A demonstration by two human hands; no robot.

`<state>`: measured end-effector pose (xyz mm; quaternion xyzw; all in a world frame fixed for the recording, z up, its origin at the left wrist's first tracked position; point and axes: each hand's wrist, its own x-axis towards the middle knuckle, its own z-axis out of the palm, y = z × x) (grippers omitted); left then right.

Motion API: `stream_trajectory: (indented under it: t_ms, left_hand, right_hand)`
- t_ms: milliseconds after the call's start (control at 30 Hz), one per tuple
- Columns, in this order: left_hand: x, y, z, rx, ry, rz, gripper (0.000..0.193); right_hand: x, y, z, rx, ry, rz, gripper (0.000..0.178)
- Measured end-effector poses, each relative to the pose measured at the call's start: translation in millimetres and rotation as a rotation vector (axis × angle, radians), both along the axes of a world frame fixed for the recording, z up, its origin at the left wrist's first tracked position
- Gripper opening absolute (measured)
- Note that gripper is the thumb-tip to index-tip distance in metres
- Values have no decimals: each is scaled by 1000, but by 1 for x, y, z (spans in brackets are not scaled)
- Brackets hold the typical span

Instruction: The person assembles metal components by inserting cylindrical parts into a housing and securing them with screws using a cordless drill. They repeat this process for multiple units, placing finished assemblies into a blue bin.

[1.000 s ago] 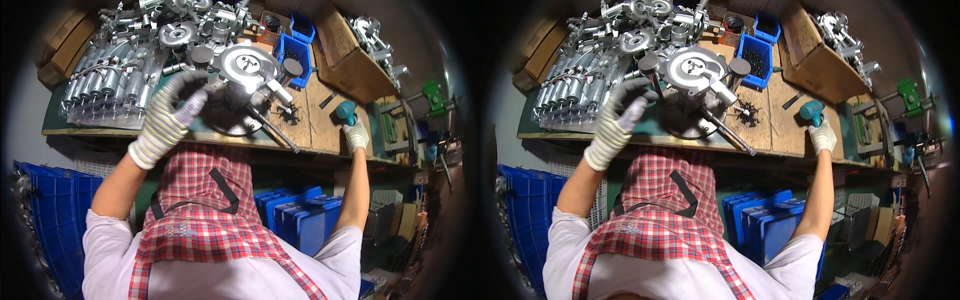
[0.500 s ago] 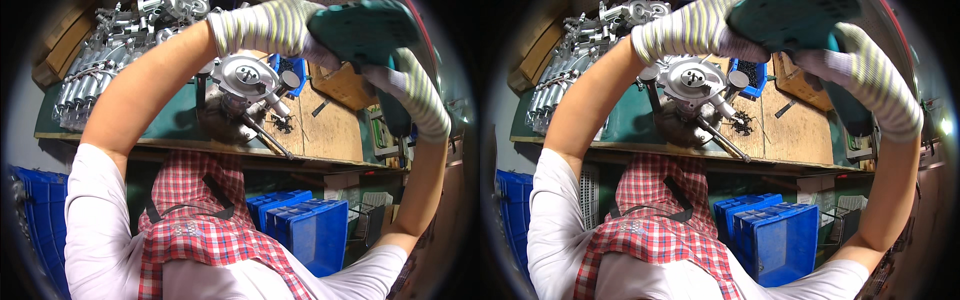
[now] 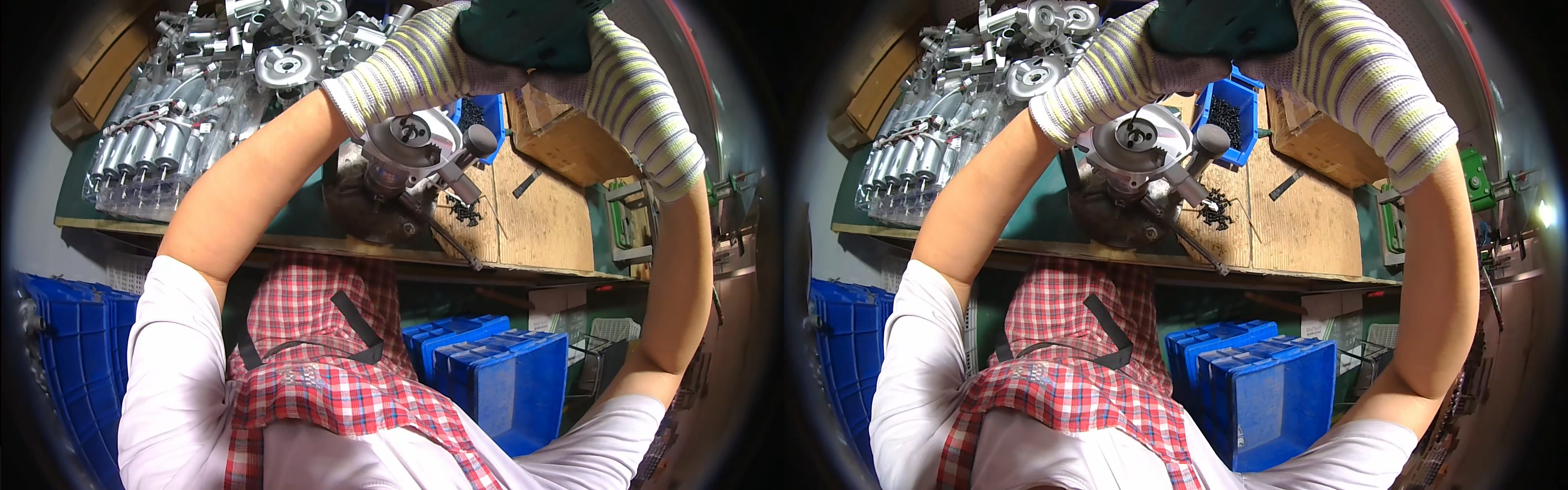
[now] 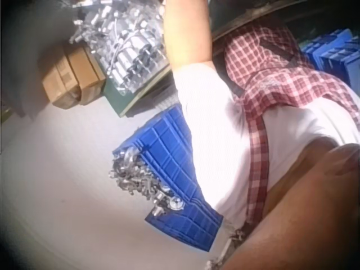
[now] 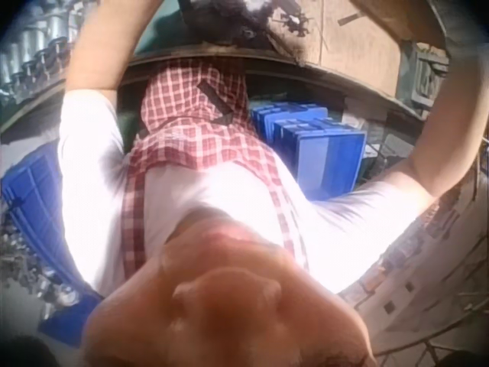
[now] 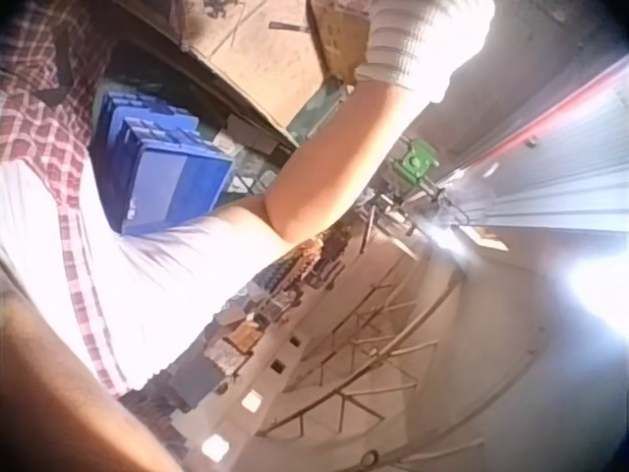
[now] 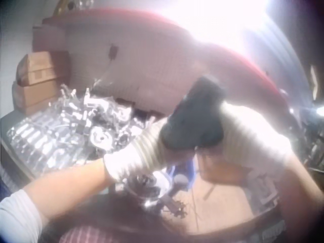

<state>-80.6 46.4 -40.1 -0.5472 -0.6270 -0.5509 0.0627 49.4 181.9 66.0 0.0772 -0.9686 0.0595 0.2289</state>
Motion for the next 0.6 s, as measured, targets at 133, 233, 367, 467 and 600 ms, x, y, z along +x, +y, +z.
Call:
stream_trajectory:
  t_ms: [133, 233, 367, 467, 600]
  left_hand:
    - [-26, 33, -20, -12, 354, 9, 28]
    - [-23, 31, -26, 60, 209, -41, 28]
    - [-19, 24, -20, 26, 98, -43, 29]
    - [-21, 26, -18, -23, 123, -15, 30]
    - [-16, 10, -11, -135, 87, 84, 31]
  right_hand:
    - [-3, -8, -1, -32, 5, -18, 35]
    - [-3, -10, 0, -44, 13, -26, 31]
    - [-3, -16, 0, -53, 20, -16, 26]
    - [-5, -18, 0, -65, 26, -10, 22]
    - [-18, -23, -5, -88, 38, 21, 17]
